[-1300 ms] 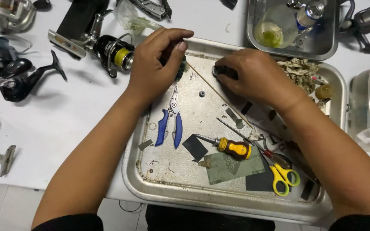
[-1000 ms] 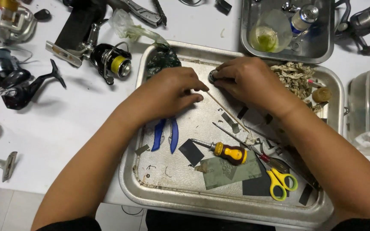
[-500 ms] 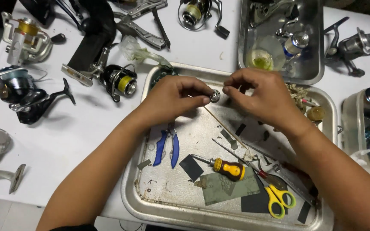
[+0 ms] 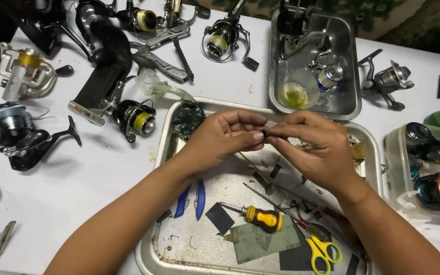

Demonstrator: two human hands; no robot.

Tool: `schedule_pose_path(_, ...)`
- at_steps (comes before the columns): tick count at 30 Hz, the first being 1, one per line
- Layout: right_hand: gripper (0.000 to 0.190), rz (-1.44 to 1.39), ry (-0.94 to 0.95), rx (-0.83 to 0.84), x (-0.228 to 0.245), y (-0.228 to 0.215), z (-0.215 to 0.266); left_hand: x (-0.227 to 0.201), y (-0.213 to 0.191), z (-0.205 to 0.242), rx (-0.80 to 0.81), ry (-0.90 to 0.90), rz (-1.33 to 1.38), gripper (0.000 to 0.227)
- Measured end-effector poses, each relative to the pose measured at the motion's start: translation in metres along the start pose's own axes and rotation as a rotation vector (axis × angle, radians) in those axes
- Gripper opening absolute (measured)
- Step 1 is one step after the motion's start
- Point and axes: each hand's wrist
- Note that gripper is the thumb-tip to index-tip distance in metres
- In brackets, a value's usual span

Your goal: Disassembling, cleaning, and repairing internal components of a fishing reel using various tools on a workbench.

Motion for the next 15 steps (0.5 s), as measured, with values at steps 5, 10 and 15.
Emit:
schedule_pose_path(5, 0.012, -0.056, 0.049, 0.017, 0.001, 0.003, 0.0, 0.0, -0.002, 0.004, -0.008, -0.021, 0.028, 0.039)
schedule_pose_path(10, 0.015, -0.117, 0.125, 0.047, -0.007, 0.002, 0.004, 0.002, 0.001, 0.006, -0.034, -0.03, 0.052, 0.038)
schedule_pose_path(15, 0.015, -0.305, 0.317, 0.027, -0.022, 0.001, 0.011, -0.002, 0.003, 0.007, -0.049, -0.003, 0.0, 0.041)
Point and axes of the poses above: each hand's wrist, its own z-axis away from the middle knuckle, its own y-axis out of the palm, x = y × z, and after that the axes turned 4 degrees about -z, right-handed
